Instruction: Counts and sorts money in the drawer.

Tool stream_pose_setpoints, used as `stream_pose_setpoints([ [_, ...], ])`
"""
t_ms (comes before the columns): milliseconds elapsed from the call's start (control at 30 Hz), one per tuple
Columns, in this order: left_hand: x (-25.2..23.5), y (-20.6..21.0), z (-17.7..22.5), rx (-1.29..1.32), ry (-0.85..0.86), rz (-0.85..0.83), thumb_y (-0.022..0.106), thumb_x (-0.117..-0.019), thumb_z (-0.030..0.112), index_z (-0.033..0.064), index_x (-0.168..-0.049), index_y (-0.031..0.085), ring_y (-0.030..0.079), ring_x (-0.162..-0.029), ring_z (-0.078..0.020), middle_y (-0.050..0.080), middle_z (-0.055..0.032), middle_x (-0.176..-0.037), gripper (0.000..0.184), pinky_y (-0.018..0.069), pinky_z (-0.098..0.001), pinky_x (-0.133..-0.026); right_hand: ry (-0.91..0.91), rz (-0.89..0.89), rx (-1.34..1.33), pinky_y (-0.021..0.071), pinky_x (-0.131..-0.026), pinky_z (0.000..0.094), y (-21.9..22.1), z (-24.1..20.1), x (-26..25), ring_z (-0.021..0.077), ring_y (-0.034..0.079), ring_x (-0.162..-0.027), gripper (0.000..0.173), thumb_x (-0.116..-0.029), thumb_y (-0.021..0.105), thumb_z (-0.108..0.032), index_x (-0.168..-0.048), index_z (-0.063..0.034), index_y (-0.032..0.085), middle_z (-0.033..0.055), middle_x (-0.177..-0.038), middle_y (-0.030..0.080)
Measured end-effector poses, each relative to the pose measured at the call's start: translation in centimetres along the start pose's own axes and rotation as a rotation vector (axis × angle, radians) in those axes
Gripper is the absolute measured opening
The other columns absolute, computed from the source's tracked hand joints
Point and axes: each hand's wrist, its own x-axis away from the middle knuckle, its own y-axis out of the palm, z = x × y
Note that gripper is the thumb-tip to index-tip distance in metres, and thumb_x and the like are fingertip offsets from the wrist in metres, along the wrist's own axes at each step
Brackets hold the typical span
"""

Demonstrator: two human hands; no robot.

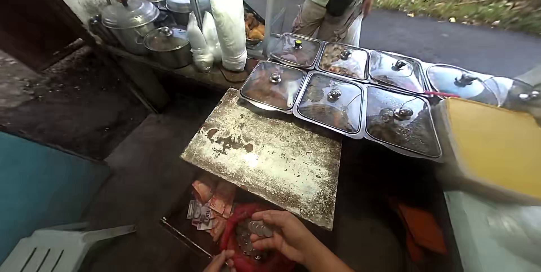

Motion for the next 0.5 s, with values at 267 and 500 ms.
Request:
stream_pose_setpoints([
  [267,0.8,1.2,0.0,0.013,-0.076,-0.102,0.028,-0.1119,0.041,0.0035,-0.115,0.067,0.072,-0.088,-0.024,0.074,-0.0128,-0.097,0.055,0.0601,-0.0388,-0.079,0.035,-0.018,-0.048,0.0592,-0.092,0.0531,-0.4,0.3,0.1,0.0379,0.071,-0.103,0.037,-0.1049,0.044,-0.013,-0.135,0.0055,0.055,0.0264,-0.12,0.068],
  [500,0.8,3.9,0.9,0.225,-0.057,-0.349,0.018,-0.1064,0.063,0.0051,-0.121,0.069,0.07,-0.108,-0.0313,0.073,-0.0178,-0.116,0.079,0.0559,-0.0482,-0.095,0.017,-0.057,0.154,0.061,-0.091,0.0498,1.4,-0.4,1.3,0.0349,0.072,-0.105,0.044,-0.0936,0.045,0.007,-0.137,0.0046,0.053,0.0245,-0.126,0.067],
])
